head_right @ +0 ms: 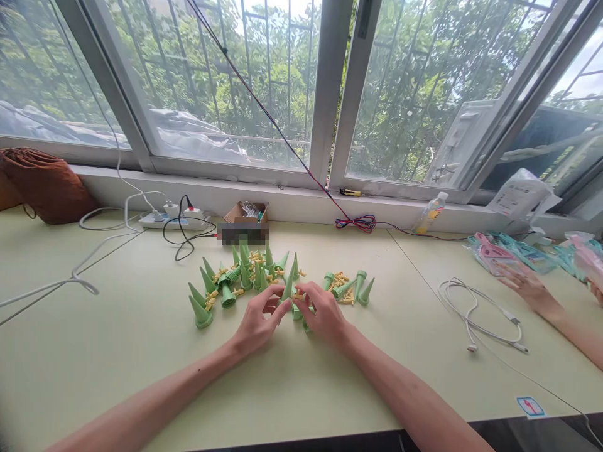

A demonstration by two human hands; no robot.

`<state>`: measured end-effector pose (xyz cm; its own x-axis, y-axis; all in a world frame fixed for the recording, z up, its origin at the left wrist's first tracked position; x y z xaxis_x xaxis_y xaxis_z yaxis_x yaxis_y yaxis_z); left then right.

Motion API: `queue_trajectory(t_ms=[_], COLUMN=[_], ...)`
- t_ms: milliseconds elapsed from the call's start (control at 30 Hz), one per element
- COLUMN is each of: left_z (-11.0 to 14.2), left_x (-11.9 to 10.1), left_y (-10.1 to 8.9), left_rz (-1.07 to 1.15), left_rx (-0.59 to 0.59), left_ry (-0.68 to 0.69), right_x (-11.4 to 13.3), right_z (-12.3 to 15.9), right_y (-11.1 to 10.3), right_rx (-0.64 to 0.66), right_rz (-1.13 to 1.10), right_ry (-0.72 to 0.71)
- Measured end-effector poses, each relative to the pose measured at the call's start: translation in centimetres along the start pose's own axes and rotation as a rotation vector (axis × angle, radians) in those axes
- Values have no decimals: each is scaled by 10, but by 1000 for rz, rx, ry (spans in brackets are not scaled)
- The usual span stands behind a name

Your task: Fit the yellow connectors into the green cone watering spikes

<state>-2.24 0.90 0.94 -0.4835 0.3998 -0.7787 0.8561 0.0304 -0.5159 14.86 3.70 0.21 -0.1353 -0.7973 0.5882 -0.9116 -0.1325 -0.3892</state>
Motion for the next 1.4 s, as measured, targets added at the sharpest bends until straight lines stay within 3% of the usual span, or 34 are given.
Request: queue_trajectory(t_ms=[300,633,933,1133,1400], left_z=[-1,1,2,1,2], left_x=[-4,-4,6,13,8], left_y=[-1,-2,0,3,0], left_rz=[271,242,72,-1,-189], left_rx=[42,80,61,-15,-68], left_ry=[-88,-65,54,155,390], right_x=[3,1,-1,-2,3], right_z=[-3,-2,1,3,3], right_y=[-4,-6,-5,-6,-2], right_rx=[4,14,53,69,91], right_rz=[12,73,98,117,88], right_ry=[-95,-169,-135,-113,-109])
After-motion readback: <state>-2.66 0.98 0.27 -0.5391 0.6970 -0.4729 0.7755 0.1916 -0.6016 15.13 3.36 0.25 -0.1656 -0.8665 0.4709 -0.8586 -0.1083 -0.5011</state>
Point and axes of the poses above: each hand's wrist, its own z-axis away from the middle knuckle, its own y-axis out of the palm, x = y × z, the point moved 2 cm from there along -z, towards the middle knuckle, and after that the axes turned 14 degrees about -z, right-handed, at the moved point
